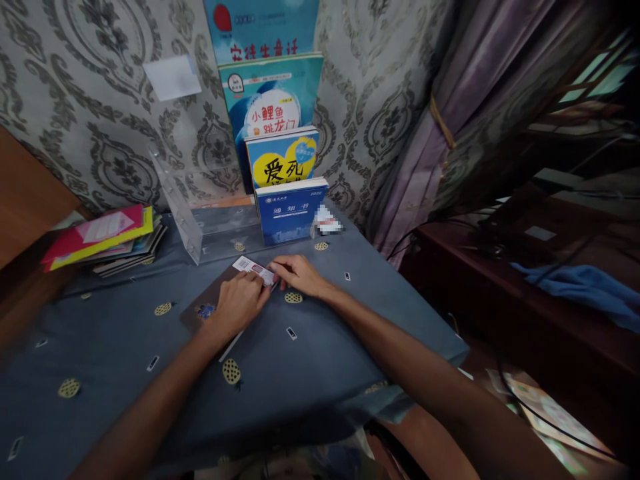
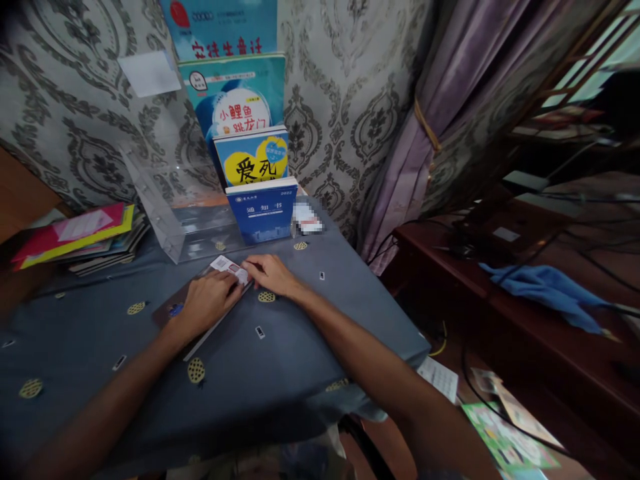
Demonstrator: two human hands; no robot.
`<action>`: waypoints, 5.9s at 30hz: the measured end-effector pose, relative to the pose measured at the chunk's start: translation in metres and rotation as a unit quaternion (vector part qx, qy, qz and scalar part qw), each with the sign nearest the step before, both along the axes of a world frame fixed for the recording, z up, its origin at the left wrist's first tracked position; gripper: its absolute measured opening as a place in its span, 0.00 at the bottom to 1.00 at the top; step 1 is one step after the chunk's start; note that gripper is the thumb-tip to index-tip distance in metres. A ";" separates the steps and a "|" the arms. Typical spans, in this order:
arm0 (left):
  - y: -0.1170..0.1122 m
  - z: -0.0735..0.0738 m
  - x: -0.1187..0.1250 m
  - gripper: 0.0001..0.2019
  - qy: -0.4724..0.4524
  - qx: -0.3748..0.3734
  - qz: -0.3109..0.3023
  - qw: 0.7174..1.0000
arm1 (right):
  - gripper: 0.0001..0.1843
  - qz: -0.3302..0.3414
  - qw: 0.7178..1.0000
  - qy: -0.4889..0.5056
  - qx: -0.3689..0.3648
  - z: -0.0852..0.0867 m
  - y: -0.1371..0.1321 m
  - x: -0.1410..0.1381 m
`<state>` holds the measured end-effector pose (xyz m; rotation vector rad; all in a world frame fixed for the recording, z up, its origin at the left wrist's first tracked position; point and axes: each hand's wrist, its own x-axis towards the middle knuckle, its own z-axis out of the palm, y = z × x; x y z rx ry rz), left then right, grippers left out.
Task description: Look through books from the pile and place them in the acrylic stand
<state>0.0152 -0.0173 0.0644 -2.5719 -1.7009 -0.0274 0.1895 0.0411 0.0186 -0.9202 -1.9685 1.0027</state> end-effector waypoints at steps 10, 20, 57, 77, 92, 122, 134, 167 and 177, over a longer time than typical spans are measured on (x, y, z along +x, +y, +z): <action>0.023 -0.003 -0.043 0.19 0.043 -0.009 0.101 0.994 | 0.15 -0.029 0.998 -0.048 0.029 -0.008 0.007 0.001; 0.021 -0.009 -0.042 0.19 0.041 0.035 0.116 0.992 | 0.17 -0.020 0.997 -0.049 0.056 -0.025 0.027 0.010; -0.033 -0.048 -0.024 0.18 -0.019 0.166 -0.258 0.951 | 0.15 -0.022 0.999 -0.013 0.044 -0.013 -0.043 0.007; -0.034 -0.040 -0.023 0.17 -0.061 0.140 -0.233 0.960 | 0.14 0.019 0.999 0.027 -0.032 0.003 -0.048 0.008; -0.036 -0.051 -0.023 0.17 -0.073 0.135 -0.230 0.961 | 0.15 0.025 0.999 0.004 -0.025 0.005 -0.049 0.008; 0.044 -0.060 -0.099 0.18 -0.171 0.116 0.030 0.978 | 0.13 -0.071 0.972 -0.165 0.149 -0.017 -0.012 -0.008; 0.057 -0.068 -0.099 0.16 -0.167 0.136 -0.008 0.976 | 0.19 -0.118 0.964 -0.188 0.146 -0.032 0.001 -0.027; 0.097 -0.068 -0.031 0.29 -0.170 0.074 -0.157 0.970 | 0.18 -0.108 0.971 -0.155 0.149 -0.032 0.005 -0.025; 0.092 -0.061 -0.034 0.26 -0.221 0.048 -0.211 0.951 | 0.22 -0.155 0.977 -0.104 0.102 -0.026 0.006 -0.020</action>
